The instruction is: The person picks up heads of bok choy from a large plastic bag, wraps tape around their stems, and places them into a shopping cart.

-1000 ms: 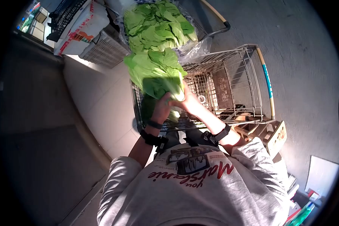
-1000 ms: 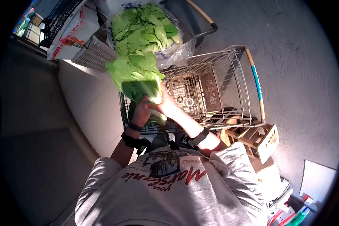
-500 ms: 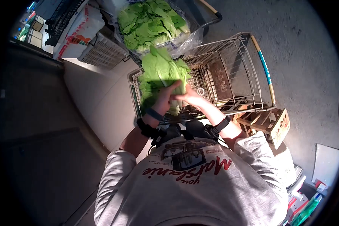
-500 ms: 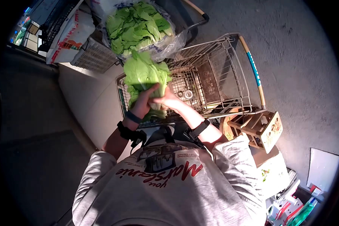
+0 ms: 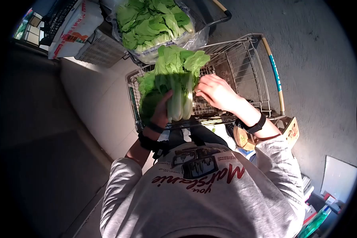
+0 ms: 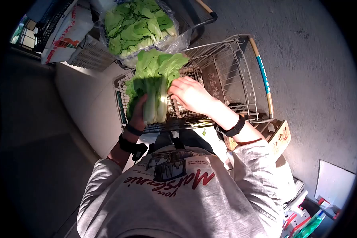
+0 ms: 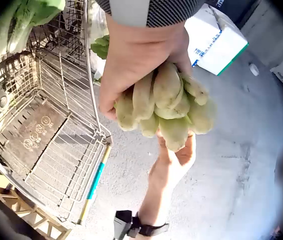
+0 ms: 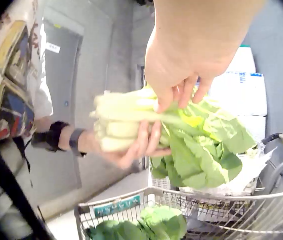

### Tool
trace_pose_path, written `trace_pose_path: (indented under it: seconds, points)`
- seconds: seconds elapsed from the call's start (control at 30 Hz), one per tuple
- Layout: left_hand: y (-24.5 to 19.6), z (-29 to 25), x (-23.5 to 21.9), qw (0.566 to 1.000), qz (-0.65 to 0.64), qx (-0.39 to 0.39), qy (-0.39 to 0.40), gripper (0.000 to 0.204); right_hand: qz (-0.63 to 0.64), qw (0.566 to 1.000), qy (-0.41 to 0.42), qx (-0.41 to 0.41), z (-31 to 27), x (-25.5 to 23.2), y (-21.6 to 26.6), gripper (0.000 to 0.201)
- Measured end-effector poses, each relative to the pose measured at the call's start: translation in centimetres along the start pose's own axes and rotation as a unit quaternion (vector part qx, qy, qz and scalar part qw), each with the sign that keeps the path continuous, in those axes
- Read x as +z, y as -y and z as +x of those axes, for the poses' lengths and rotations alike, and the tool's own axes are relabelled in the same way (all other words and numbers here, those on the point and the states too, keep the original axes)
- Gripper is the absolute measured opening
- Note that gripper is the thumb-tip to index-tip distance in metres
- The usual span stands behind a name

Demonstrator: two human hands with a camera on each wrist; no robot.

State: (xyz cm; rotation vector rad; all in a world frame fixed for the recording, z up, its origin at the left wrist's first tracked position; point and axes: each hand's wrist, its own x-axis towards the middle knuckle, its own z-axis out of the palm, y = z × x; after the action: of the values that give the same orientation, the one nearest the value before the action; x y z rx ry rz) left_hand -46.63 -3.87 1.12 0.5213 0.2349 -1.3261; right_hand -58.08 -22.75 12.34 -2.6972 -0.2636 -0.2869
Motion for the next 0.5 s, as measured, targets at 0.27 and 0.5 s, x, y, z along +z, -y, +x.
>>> trace_pose_path:
  seconds: [0.27,0.5]
  points:
    - [-0.1,-1.1,2.7,0.997,0.065,-0.028,0.045,0.046,-0.251,0.944,-0.086,-0.194,1.6,-1.2,-0.4,0.034]
    - [-1.1,-3.1,7.2,0.971,0.217,-0.087,0.053,0.058,-0.095,0.948,-0.135,-0.271,1.8,1.2,-2.9,0.036]
